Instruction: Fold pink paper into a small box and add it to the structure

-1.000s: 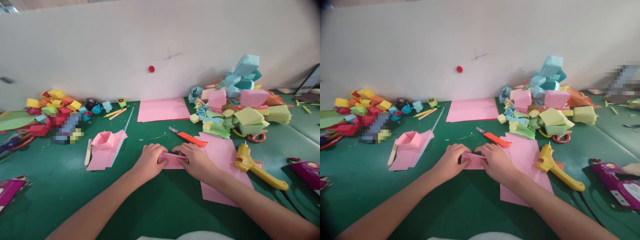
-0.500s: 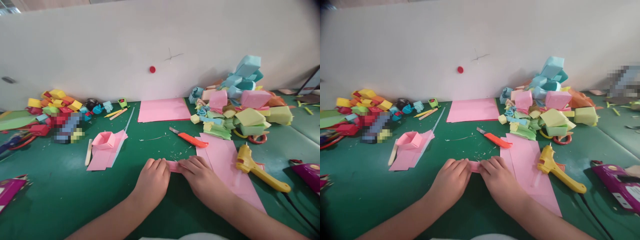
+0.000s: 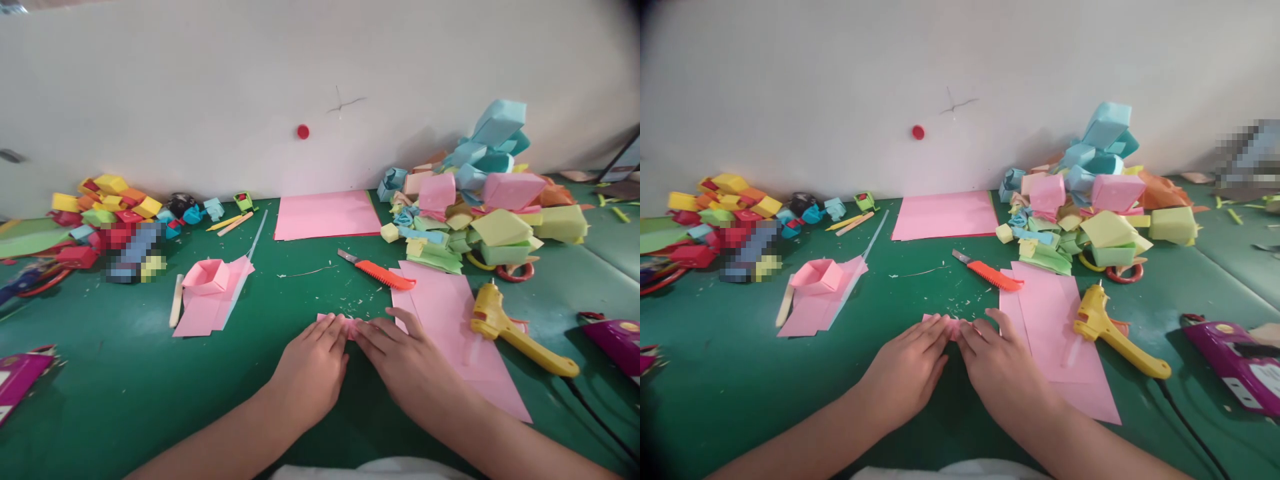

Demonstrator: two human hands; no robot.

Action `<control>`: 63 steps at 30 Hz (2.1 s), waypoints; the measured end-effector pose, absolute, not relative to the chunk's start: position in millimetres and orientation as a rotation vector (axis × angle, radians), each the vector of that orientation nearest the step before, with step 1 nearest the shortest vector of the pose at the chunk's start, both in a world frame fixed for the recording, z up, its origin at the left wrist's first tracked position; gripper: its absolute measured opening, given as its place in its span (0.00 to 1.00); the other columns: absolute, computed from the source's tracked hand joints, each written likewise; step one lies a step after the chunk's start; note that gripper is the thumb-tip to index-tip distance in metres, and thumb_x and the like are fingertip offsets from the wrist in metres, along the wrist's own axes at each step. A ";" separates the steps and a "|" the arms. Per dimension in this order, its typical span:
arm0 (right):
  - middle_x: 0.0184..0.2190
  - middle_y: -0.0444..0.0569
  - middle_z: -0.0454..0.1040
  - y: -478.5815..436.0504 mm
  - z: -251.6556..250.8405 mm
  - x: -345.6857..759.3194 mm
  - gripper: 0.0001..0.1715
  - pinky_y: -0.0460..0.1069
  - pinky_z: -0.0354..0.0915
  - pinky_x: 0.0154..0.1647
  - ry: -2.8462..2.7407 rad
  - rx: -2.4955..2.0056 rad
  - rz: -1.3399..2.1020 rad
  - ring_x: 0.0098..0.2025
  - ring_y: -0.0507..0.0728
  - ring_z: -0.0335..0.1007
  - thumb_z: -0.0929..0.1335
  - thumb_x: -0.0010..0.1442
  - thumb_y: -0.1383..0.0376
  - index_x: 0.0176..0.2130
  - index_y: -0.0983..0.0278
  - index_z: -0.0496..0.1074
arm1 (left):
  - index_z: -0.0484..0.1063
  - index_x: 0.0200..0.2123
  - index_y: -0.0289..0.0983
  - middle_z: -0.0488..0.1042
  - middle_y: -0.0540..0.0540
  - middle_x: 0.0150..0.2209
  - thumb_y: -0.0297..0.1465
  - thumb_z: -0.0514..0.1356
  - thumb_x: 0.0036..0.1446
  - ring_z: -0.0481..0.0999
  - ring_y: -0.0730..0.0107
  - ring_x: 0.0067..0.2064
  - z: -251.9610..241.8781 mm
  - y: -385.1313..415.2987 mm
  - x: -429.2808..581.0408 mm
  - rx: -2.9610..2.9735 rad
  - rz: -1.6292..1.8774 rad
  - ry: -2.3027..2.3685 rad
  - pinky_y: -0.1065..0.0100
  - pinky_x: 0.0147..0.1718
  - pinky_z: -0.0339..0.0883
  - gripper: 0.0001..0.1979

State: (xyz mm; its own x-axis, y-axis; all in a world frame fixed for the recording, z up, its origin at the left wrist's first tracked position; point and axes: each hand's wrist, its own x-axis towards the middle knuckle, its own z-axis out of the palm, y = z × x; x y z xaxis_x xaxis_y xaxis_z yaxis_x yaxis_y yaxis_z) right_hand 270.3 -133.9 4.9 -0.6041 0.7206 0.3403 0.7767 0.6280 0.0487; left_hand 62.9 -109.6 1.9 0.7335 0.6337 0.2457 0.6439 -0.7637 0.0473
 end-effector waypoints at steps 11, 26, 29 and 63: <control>0.50 0.45 0.82 -132.7 23.1 298.0 0.26 0.76 0.46 0.64 -2.539 -1.382 0.106 0.54 0.69 0.71 0.67 0.62 0.69 0.57 0.50 0.73 | 0.59 0.68 0.37 0.56 0.34 0.70 0.34 0.51 0.70 0.59 0.45 0.70 21.7 -120.5 53.7 -3.032 -0.095 -1.275 0.24 0.65 0.30 0.26; 0.47 0.40 0.82 -125.5 30.7 310.5 0.17 0.75 0.50 0.63 -2.594 -1.364 0.216 0.53 0.67 0.72 0.64 0.68 0.66 0.47 0.48 0.80 | 0.59 0.67 0.43 0.55 0.39 0.71 0.35 0.55 0.66 0.62 0.48 0.69 20.0 -118.2 42.0 -3.025 -0.096 -1.306 0.38 0.60 0.56 0.27; 0.45 0.41 0.83 -124.5 32.8 311.3 0.17 0.72 0.55 0.59 -2.589 -1.360 0.188 0.49 0.65 0.73 0.64 0.68 0.65 0.44 0.48 0.80 | 0.58 0.68 0.44 0.55 0.38 0.72 0.35 0.56 0.66 0.61 0.49 0.69 22.3 -118.2 41.0 -3.048 -0.078 -1.309 0.47 0.55 0.63 0.28; 0.49 0.50 0.78 -121.8 29.3 291.5 0.25 0.62 0.62 0.56 -2.413 -1.297 0.562 0.49 0.62 0.73 0.68 0.66 0.64 0.61 0.56 0.67 | 0.74 0.40 0.41 0.75 0.47 0.46 0.18 0.53 0.64 0.74 0.65 0.49 6.5 -90.3 33.1 -2.982 -0.778 -1.157 0.60 0.50 0.65 0.14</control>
State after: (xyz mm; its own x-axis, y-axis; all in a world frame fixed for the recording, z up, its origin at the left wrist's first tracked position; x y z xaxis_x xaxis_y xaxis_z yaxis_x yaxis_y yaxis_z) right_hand 291.5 -121.8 29.3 -0.5239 0.8445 0.1108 0.7086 0.5043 -0.4934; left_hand 33.1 -90.3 6.5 0.6432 0.6687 0.3730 0.5979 -0.7429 0.3010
